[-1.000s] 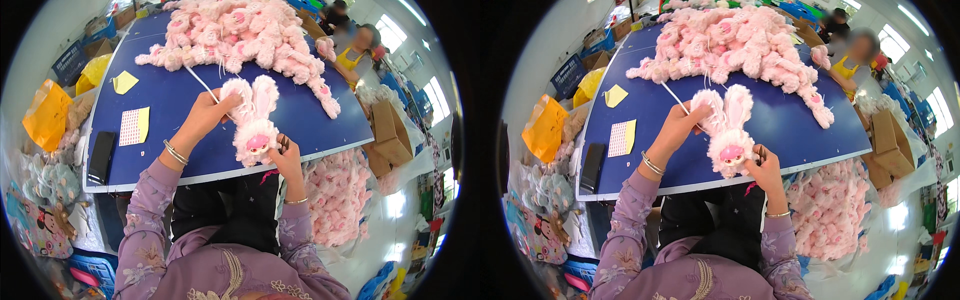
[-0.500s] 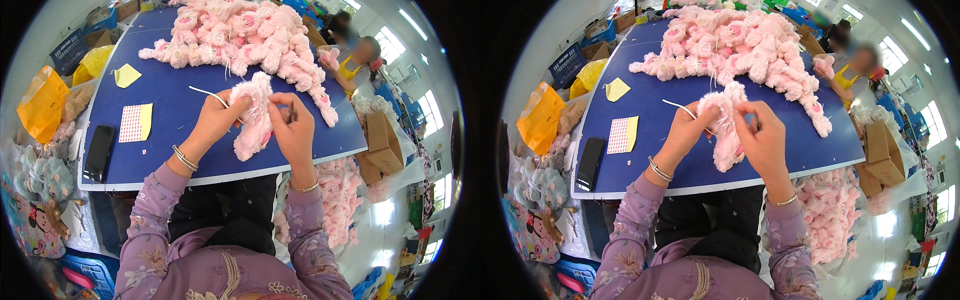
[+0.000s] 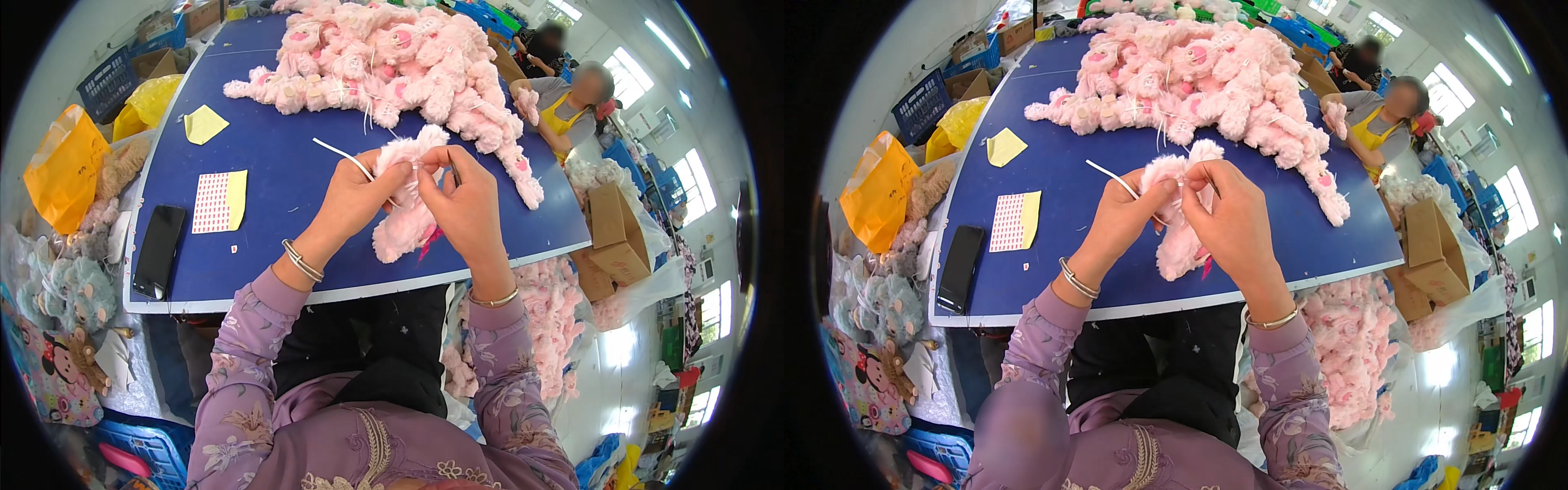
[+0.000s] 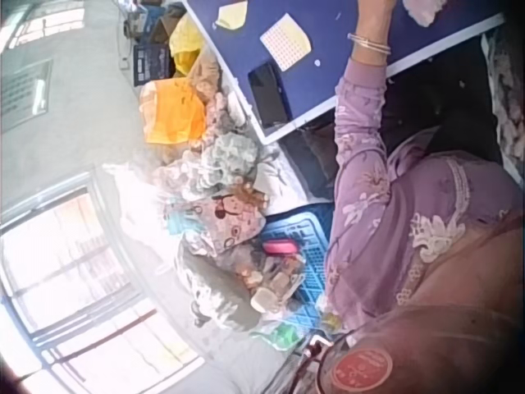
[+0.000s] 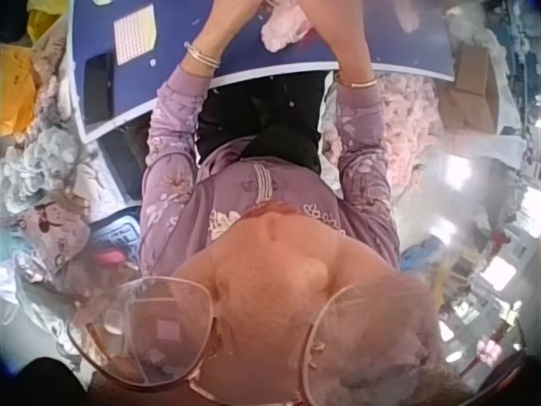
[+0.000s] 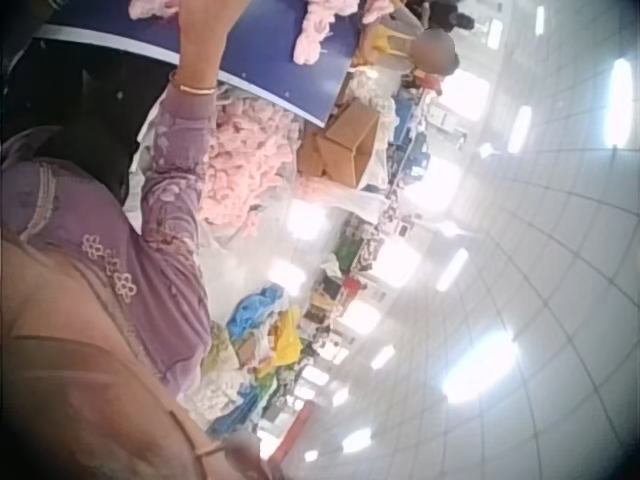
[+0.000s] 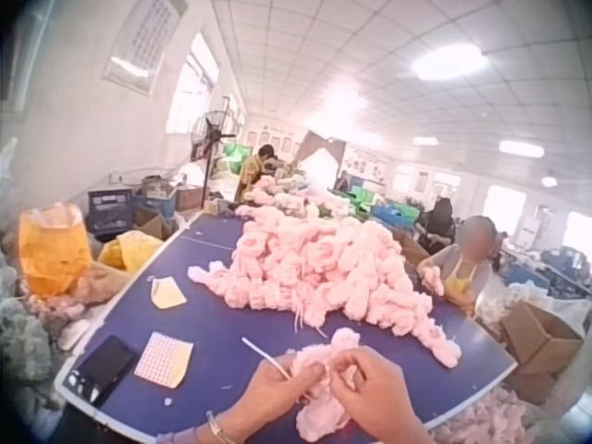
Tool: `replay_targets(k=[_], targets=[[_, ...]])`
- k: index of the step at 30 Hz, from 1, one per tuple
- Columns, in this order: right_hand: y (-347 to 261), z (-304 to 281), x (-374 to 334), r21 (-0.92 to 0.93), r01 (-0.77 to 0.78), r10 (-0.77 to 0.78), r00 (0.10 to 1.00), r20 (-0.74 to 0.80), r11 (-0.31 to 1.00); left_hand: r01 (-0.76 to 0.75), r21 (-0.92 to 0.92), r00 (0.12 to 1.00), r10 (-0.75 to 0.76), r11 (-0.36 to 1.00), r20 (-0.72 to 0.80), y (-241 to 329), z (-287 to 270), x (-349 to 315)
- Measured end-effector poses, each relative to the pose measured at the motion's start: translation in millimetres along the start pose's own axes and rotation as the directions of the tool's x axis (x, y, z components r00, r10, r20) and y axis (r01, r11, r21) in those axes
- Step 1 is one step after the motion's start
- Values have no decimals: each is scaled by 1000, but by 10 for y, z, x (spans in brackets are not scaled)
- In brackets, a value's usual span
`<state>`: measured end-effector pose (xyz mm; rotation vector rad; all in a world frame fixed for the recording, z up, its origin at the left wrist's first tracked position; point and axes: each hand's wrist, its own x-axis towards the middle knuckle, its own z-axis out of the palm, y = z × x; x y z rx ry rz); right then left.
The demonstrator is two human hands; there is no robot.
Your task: The person trims loose threads and fluff from a pink stuffed bunny using small scissors. They repeatedly pick up the toy, snip stray fibers, and place it back on the table among many similar bunnies.
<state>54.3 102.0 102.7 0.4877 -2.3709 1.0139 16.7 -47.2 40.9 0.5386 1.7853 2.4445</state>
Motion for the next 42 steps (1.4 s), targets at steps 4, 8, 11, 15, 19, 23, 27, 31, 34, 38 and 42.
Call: replay_targets(k=[4, 8, 11, 15, 19, 23, 27, 31, 34, 38, 42], targets=[[-21, 0, 15, -17, -16, 16, 1000, -1, 1000, -13, -10, 1000, 13, 1000, -23, 10, 22, -12], [-65, -7, 28, -67, -26, 26, 1000, 6, 997, -12, -69, 1000, 13, 998, 14, 23, -1, -25], [-105, -23, 61, -45, -123, 125, 991, 56, 991, 0, -117, 1000, 0, 993, 0, -20, -34, 20], [21, -118, 70, 344, -355, 304, 933, 194, 869, -1, -126, 1000, 1, 992, -3, -101, -86, 42], [37, -382, 80, 515, -458, 379, 889, 258, 724, 11, -165, 1000, -15, 986, -20, -67, -85, 43], [-2, -304, 60, 304, -338, 307, 940, 147, 891, 29, -216, 999, -33, 976, -12, -65, -63, 45], [-40, -107, 19, 188, -189, 164, 976, 140, 964, 38, -240, 999, -38, 970, 5, -98, -74, 50], [46, 9, 43, 221, -181, 143, 974, 177, 958, 39, -244, 999, -34, 969, 24, -89, -83, 45], [88, -18, 45, 453, -330, 240, 939, 246, 828, 20, -213, 998, -7, 977, 65, -68, -77, 16], [216, -42, 2, 765, -386, 228, 922, 312, 515, 27, -186, 993, -5, 982, 120, -18, -89, -9], [173, -330, 31, 801, -273, 191, 961, 201, 532, 65, -288, 996, -47, 955, 70, -118, -118, 35]])
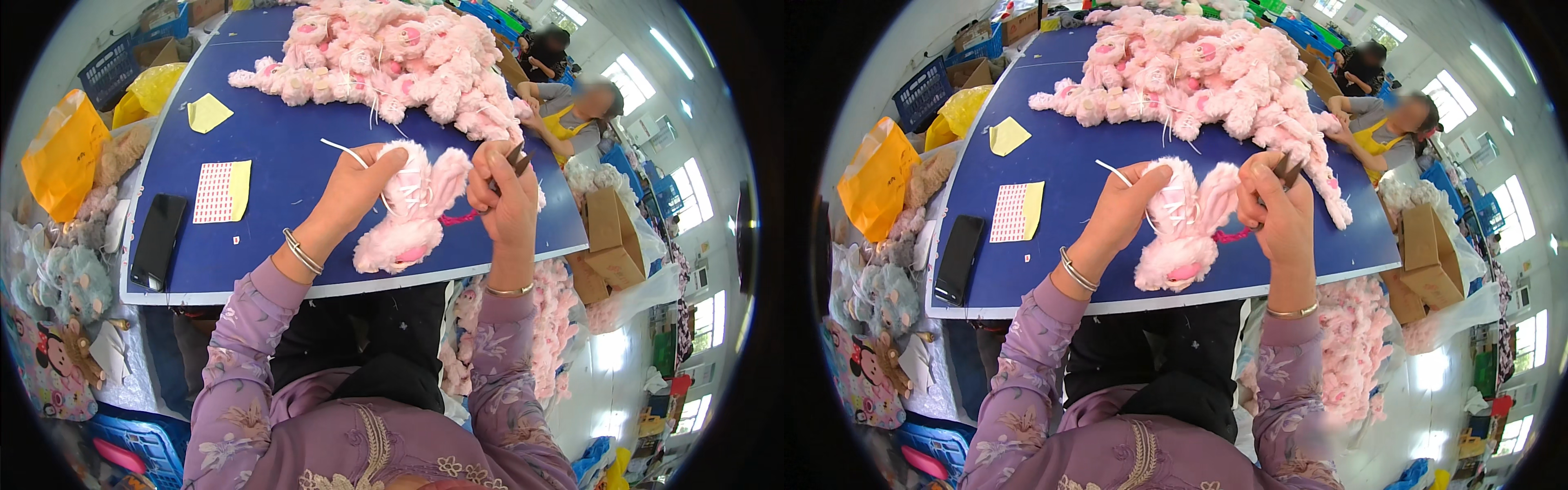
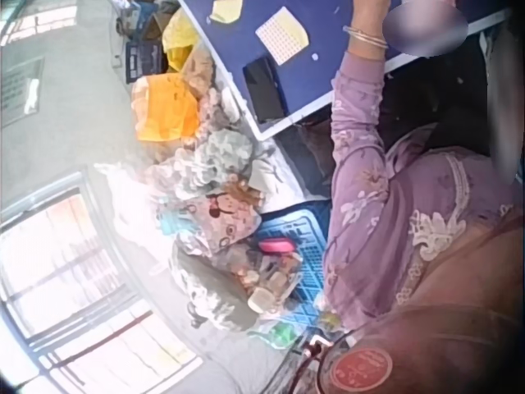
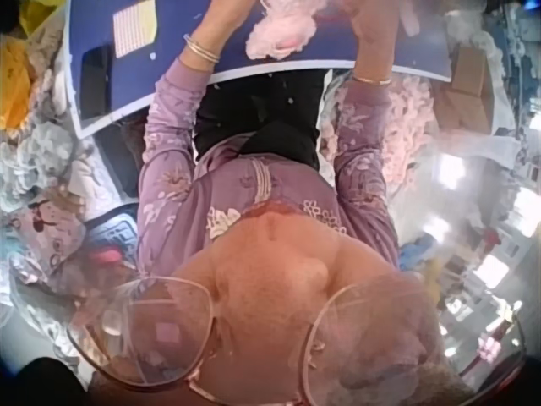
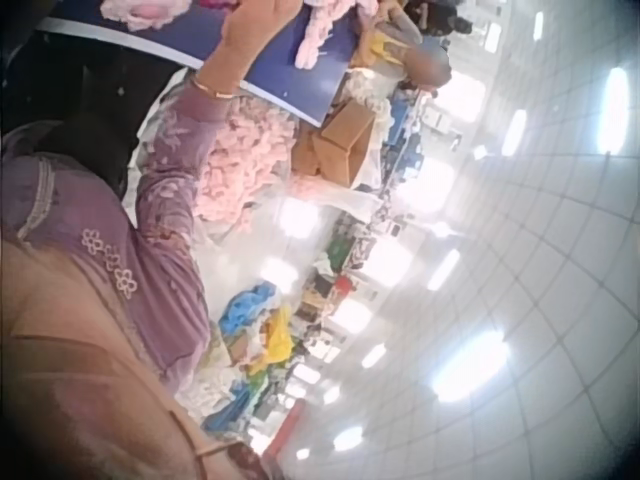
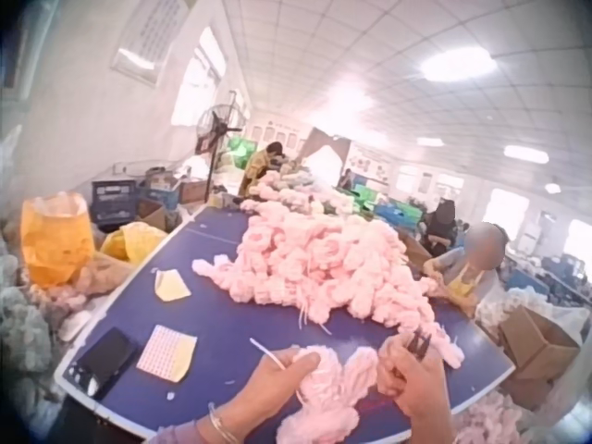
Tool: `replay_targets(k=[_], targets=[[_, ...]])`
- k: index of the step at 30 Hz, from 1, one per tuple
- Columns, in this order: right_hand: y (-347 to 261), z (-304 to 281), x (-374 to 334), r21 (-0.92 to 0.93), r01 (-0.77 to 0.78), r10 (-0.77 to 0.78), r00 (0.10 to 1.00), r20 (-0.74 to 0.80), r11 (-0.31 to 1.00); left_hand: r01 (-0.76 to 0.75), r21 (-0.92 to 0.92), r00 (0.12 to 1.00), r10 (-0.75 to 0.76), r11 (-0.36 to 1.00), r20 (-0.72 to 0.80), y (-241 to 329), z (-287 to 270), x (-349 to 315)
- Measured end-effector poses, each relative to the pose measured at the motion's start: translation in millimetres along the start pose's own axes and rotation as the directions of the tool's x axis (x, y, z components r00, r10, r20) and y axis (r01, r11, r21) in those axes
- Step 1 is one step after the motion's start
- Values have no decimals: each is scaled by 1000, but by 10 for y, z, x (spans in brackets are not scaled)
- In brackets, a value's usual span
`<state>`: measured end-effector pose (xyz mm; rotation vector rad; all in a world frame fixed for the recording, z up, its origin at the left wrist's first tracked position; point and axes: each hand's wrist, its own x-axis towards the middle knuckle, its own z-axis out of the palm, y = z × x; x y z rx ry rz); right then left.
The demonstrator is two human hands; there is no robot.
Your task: The person trims loose threads and fluff from a pink stuffed bunny using small scissors. They repeatedly pick up the toy, snip stray fibers, and place it back on the table among many similar bunnies.
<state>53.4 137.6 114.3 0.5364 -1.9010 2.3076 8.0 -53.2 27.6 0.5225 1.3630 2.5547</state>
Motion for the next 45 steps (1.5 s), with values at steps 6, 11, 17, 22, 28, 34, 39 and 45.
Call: replay_targets(k=[6, 11, 17, 22, 28, 34, 39, 45], targets=[[67, 102, -62, -793, 160, 23, 976, 214, 588, 35, -117, 999, -36, 992, -7, 8, -4, 29], [0, 259, -43, -871, 144, 76, 976, 202, 471, 21, -124, 999, -25, 992, -33, 28, 28, 12], [17, 265, 2, -894, 156, 79, 975, 208, 419, 35, -129, 999, -37, 991, -14, 85, 73, -26], [21, 275, 8, -897, 146, 85, 976, 199, 417, 25, -133, 1000, -24, 991, 7, 23, 16, -3], [46, 247, 5, -889, 168, 56, 976, 211, 426, 43, -129, 999, -40, 991, 29, 41, 17, -7], [68, 271, 34, -874, 212, 24, 969, 247, 438, 31, -134, 1000, -30, 991, 9, 69, 43, -27], [121, 197, -26, -669, 75, -90, 996, 12, 739, 33, -95, 999, -30, 995, 33, 46, -18, -13], [325, -164, -327, -99, -150, 115, 950, -289, 984, 82, -120, 996, -83, 989, -9, 5, 14, 21]])
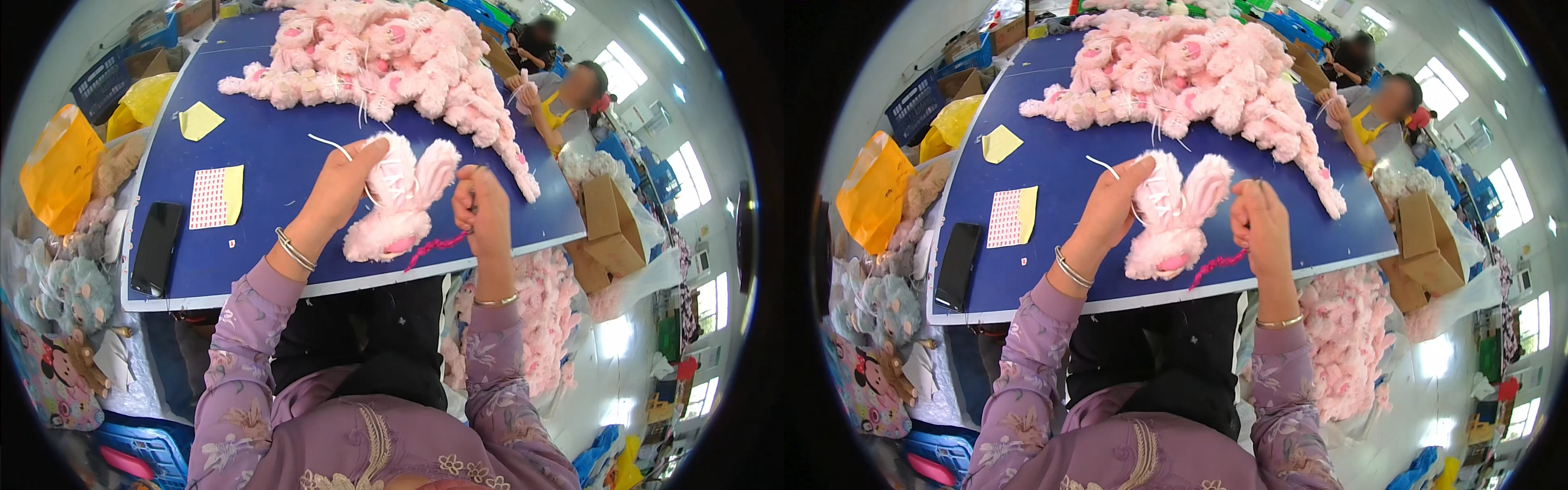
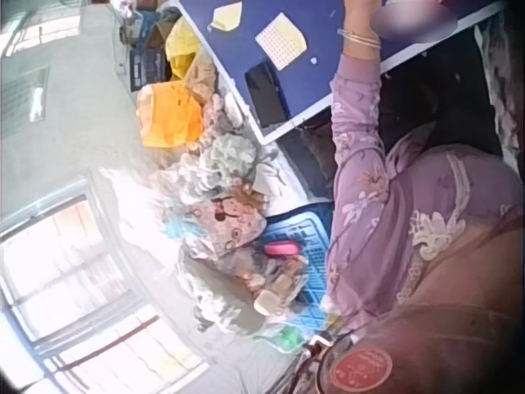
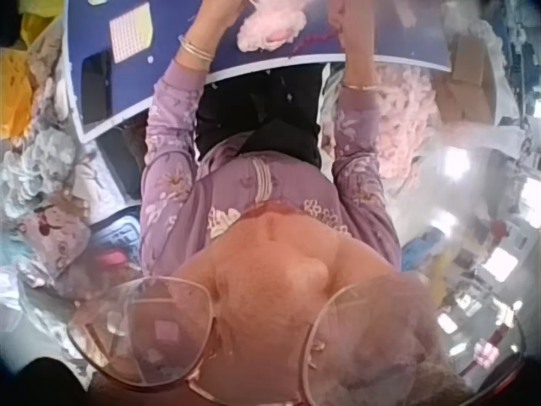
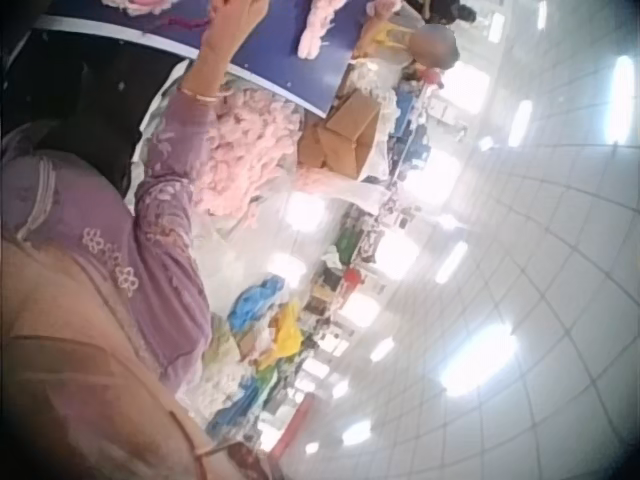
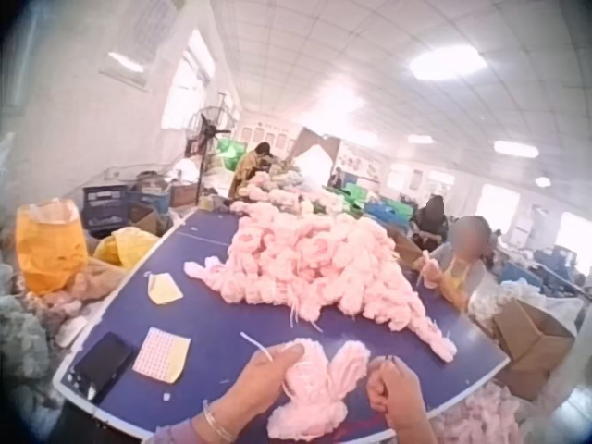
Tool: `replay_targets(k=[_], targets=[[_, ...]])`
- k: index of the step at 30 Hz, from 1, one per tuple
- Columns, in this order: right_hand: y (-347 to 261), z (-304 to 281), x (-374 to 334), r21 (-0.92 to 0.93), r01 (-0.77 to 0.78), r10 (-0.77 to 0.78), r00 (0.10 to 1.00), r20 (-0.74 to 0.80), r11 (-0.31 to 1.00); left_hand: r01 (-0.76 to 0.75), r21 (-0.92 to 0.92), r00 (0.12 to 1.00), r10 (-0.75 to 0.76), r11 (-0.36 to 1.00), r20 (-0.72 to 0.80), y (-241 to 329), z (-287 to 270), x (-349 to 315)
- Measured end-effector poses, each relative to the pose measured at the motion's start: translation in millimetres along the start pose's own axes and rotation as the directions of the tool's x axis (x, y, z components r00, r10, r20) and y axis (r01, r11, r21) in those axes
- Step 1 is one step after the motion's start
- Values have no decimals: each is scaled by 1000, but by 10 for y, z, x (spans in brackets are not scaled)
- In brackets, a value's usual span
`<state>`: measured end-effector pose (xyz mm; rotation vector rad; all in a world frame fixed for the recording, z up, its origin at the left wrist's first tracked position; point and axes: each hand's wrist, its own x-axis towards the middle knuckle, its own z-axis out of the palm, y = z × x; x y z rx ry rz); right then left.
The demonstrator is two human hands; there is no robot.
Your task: The person trims loose threads and fluff from a pink stuffed bunny using small scissors. They repeatedly pick up the toy, snip stray fibers, and place it back on the table among many similar bunnies.
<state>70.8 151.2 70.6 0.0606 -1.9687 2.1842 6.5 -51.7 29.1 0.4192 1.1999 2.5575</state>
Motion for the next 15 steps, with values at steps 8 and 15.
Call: replay_targets(k=[8, 15], targets=[[512, 129, -114, 12, -193, 192, 978, 80, 981, -50, -30, 999, 50, 998, -14, -103, 16, 55], [452, 179, 53, 47, -32, 38, 991, -127, 998, -16, -70, 1000, 15, 997, -18, -224, -12, 95]])
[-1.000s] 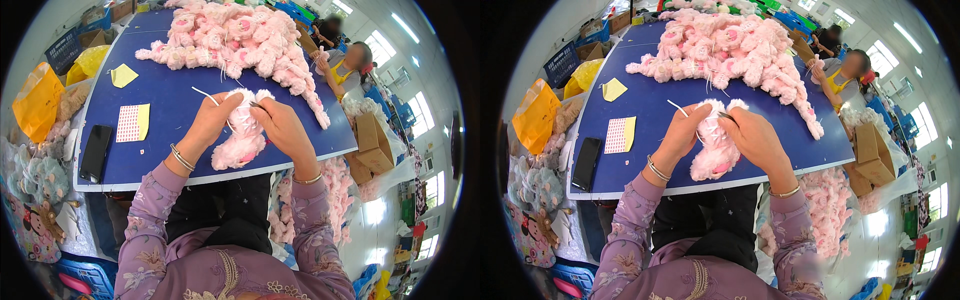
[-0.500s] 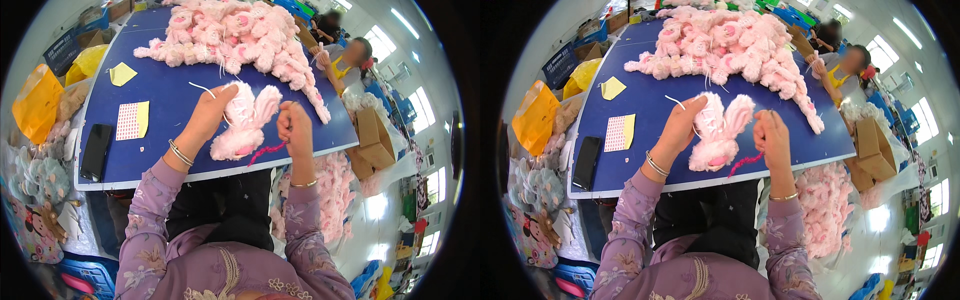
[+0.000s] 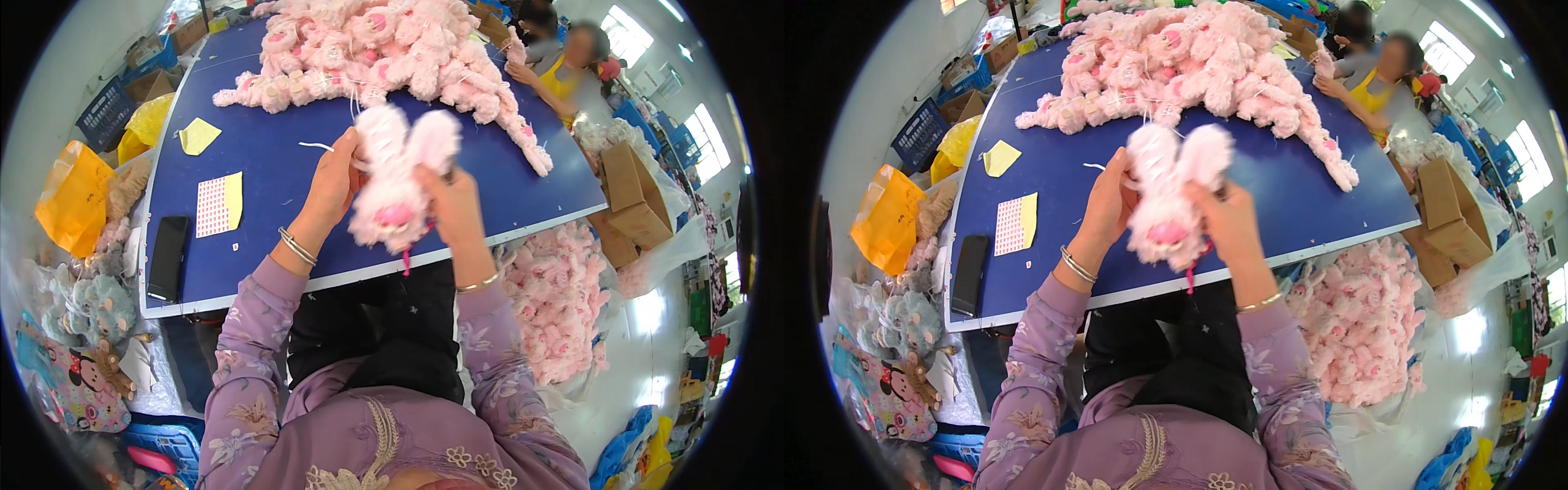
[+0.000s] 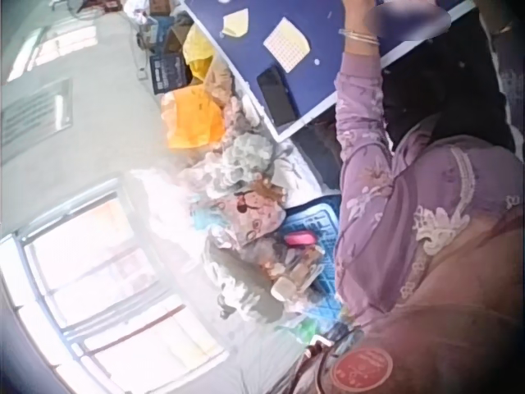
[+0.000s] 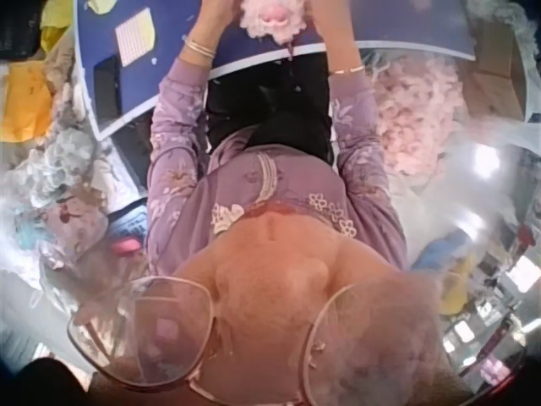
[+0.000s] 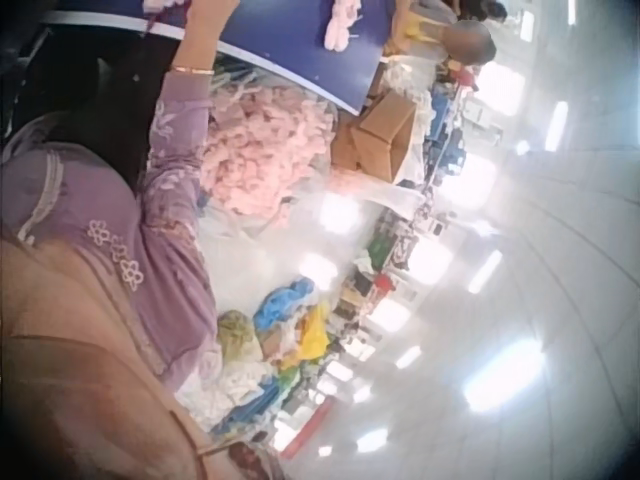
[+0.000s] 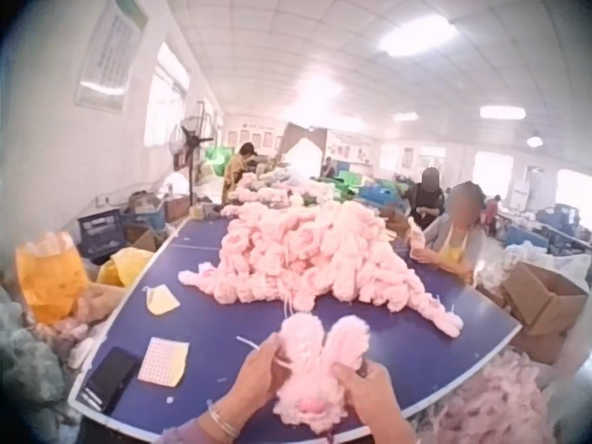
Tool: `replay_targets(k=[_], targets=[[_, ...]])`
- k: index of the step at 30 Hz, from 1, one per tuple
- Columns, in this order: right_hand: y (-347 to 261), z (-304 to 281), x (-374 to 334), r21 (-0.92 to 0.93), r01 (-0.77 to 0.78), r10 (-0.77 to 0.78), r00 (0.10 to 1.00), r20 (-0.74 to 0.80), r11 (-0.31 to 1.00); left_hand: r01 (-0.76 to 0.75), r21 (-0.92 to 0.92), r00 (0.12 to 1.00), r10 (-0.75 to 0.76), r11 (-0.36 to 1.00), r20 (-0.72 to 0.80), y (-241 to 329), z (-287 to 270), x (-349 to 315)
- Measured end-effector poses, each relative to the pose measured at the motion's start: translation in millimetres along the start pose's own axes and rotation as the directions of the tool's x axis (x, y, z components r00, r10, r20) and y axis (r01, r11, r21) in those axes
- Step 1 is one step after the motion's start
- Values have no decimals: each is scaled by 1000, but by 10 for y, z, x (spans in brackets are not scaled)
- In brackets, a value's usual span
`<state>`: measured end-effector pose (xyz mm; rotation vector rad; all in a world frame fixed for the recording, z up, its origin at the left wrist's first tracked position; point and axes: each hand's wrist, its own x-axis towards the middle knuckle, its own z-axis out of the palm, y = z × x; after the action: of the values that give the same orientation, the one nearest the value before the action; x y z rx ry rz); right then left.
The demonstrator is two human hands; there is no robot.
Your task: The person trims loose threads and fluff from a pink stuffed bunny using small scissors. They repeatedly pick up the toy, snip stray fibers, and place it back on the table among many similar bunnies.
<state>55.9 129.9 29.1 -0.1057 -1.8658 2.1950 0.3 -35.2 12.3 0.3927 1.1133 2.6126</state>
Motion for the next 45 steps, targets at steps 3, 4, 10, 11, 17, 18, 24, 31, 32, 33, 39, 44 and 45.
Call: replay_targets(k=[3, 4, 10, 11, 17, 18, 24, 31, 32, 33, 39, 44, 45], targets=[[-616, -603, -31, 397, 199, -11, 904, -427, 896, 92, 318, 996, -93, 944, -13, 202, -170, 34], [-820, -828, -55, 547, 434, -32, 803, -595, 716, 131, 370, 991, -126, 920, -37, 252, -223, 71], [-870, -1422, -125, 478, 569, -403, 818, -410, 669, 246, 665, 969, -177, 706, -170, 574, -611, 436], [-647, -1366, 3, 433, 424, -282, 892, -354, 795, 237, 680, 971, -157, 694, -178, 597, -653, 552], [357, -601, 688, -184, -244, 277, 942, 187, 952, 89, 798, 982, 83, 596, -172, 788, -1042, 1288], [501, -532, 780, -259, -205, 266, 937, 228, 944, 37, 813, 980, 136, 581, -142, 881, -1142, 1458], [851, -268, 1118, -307, 52, 66, 929, 363, 950, -170, 968, 815, 579, 186, 32, 1502, -2354, 2535], [839, -226, 1360, -393, 49, 157, 866, 474, 918, -82, 996, 721, 688, -35, 84, 1858, -3769, 3759], [836, -267, 1370, -434, 41, 182, 869, 460, 900, -106, 994, 746, 661, 6, 75, 1667, -3564, 3989], [828, -277, 1377, -434, 41, 177, 876, 449, 900, -110, 994, 791, 607, 13, 80, 1369, -3336, 4154], [759, -95, 1445, -472, -19, 257, 858, 445, 881, 5, 976, 949, 308, 218, -73, 1260, -3009, 4510], [771, 82, 1557, -495, 101, 193, 840, 508, 863, -45, 973, 976, 218, 225, -5, 1209, -2976, 4536], [780, 145, 1579, -493, 144, 162, 836, 525, 858, -73, 969, 982, 185, 236, 29, 1205, -3002, 4528]])
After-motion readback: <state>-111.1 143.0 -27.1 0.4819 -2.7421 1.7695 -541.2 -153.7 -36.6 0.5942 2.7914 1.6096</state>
